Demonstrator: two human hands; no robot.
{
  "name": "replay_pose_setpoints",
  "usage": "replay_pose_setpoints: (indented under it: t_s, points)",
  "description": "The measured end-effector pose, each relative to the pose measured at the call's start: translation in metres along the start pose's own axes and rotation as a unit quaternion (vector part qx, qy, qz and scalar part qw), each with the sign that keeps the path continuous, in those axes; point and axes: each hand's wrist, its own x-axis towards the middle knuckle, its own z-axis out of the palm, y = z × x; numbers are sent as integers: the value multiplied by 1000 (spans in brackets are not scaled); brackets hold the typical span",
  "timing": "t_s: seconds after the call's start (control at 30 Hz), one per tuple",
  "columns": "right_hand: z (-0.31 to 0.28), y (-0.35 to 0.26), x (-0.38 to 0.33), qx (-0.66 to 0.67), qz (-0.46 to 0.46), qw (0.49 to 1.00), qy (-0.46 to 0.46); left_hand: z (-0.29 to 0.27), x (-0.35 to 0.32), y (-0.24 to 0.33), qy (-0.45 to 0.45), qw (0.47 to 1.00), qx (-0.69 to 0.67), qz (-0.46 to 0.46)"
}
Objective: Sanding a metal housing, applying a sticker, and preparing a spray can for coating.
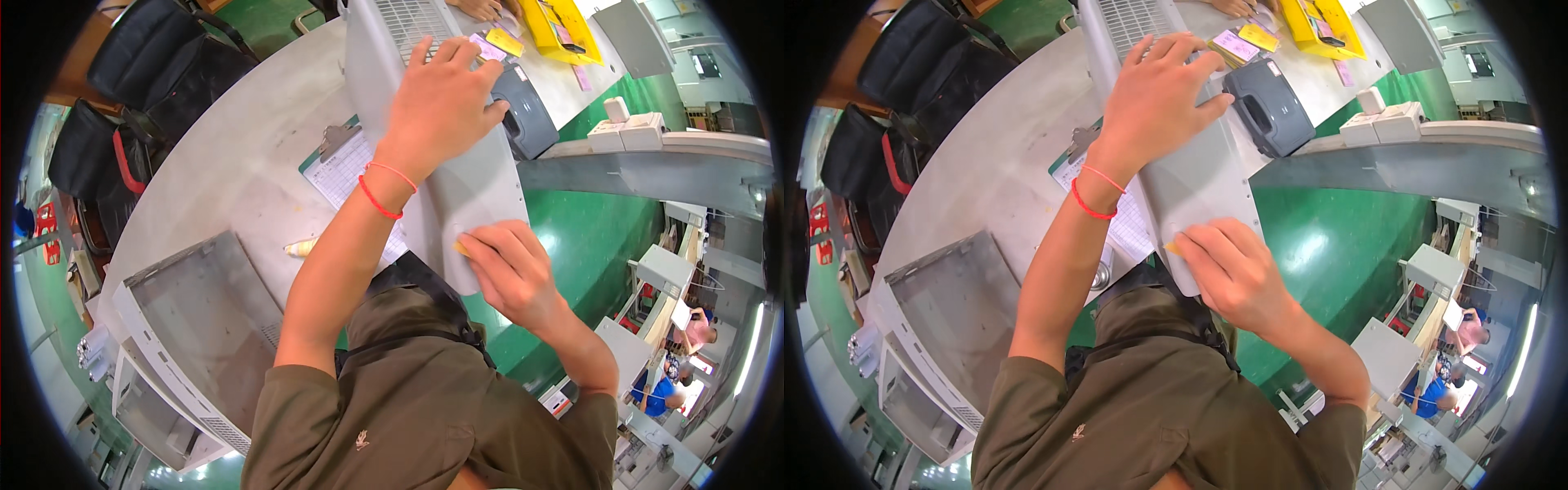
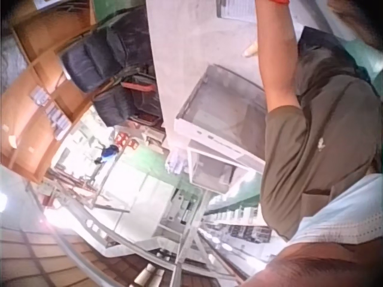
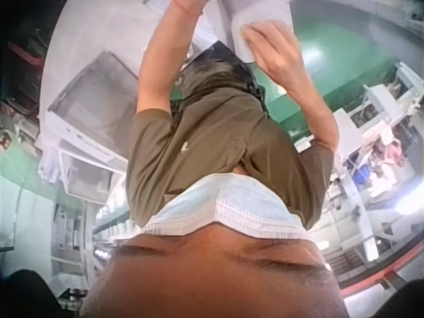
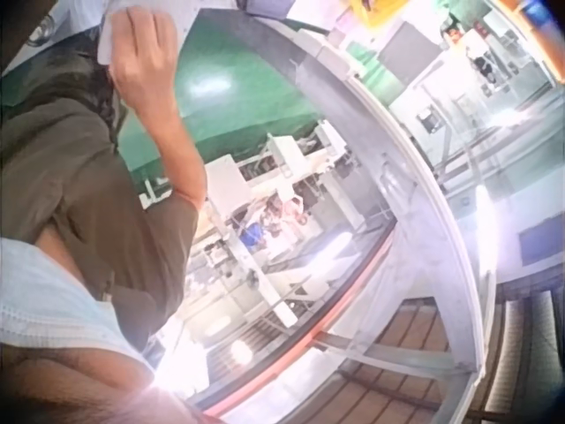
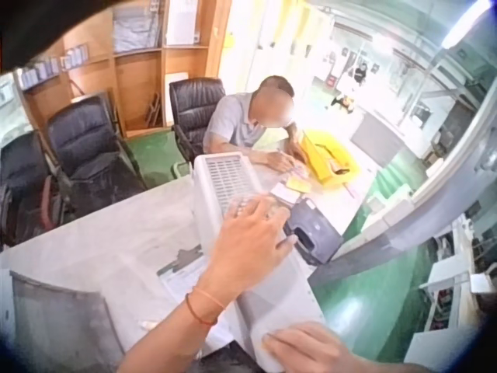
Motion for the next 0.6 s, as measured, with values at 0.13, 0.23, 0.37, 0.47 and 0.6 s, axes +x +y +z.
replay_pose_setpoints:
  t_s: [0.13,0.23,0.37,0.47,0.6]
  points:
    - [3,0,8,2,-12,1000,-3,-1,-2,-4,-1,1000,-11,-2]
    - [-1,1,-2,9,-5,1000,-5,-2,-1,-2,5,1000,-13,-7]
    - [3,0,10,5,-11,1000,-1,0,-1,-4,7,1000,-9,0]
    - [1,0,-1,7,-2,1000,-1,2,-1,-3,12,1000,-7,2]
    - [1,0,11,5,-6,1000,-2,1,-1,-2,14,1000,-6,1]
